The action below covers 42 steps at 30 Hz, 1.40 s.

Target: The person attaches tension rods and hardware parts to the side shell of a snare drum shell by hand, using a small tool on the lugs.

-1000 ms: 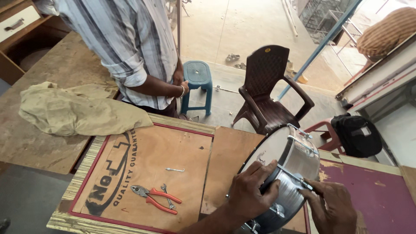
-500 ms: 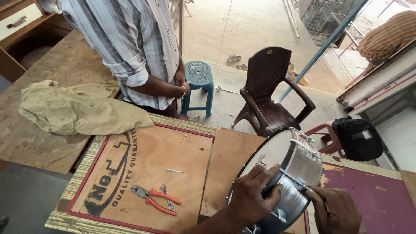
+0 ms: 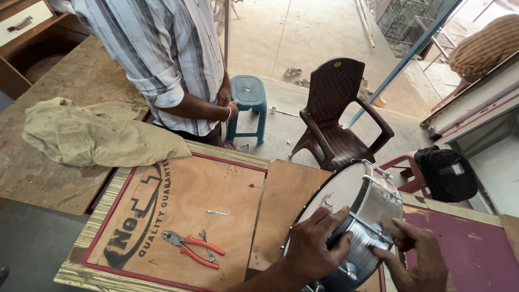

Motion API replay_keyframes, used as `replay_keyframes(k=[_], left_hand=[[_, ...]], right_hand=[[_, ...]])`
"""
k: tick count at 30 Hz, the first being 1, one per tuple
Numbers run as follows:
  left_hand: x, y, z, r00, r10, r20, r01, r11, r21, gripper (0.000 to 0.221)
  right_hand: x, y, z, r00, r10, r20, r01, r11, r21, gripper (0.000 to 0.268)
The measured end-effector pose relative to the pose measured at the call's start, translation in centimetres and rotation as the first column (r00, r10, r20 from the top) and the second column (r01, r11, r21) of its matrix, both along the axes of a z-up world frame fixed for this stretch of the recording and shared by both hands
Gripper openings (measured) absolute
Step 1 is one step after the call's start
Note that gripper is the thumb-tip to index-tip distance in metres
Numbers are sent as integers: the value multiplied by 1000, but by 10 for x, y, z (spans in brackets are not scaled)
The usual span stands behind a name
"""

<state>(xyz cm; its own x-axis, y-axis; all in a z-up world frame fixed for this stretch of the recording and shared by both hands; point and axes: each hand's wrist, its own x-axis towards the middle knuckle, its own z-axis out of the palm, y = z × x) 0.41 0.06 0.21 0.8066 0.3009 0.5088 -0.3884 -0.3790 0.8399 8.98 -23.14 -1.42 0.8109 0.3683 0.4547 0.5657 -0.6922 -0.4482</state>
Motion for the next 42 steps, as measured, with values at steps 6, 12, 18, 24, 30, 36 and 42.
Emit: replay_keyframes(k=[6,12,18,24,30,36,42], left_hand=[[0,-2,0,998,23,51,-24,1000,17,48],[-2,1,2,1000,12,4,-12,1000,0,48],[0,2,0,999,32,40,-32,999,10,49],[-2,2,3,1000,-7,-24,7,1000,-25,48],[-2,1,4,1000,12,-3,-12,1000,-10,48],[-1,1,0,999,21,37,-22,1000,12,47],[-1,3,-2,1000,18,25,-17,1000,-11,47]], right_hand=[[-3,4,-4,997,-70,-12,71,991,115,13],[-2,0,2,975,105,197,-119,991,63,17],[11,0,3,985,107,138,-110,994,11,21],[20,-10,3,967,161,198,-157,987,-38,30],[20,-12,11,962,198,188,-190,980,-62,41],[22,-13,5,941,215,261,-208,977,-56,36],[16,-23,-6,913,235,333,-213,972,-102,32]])
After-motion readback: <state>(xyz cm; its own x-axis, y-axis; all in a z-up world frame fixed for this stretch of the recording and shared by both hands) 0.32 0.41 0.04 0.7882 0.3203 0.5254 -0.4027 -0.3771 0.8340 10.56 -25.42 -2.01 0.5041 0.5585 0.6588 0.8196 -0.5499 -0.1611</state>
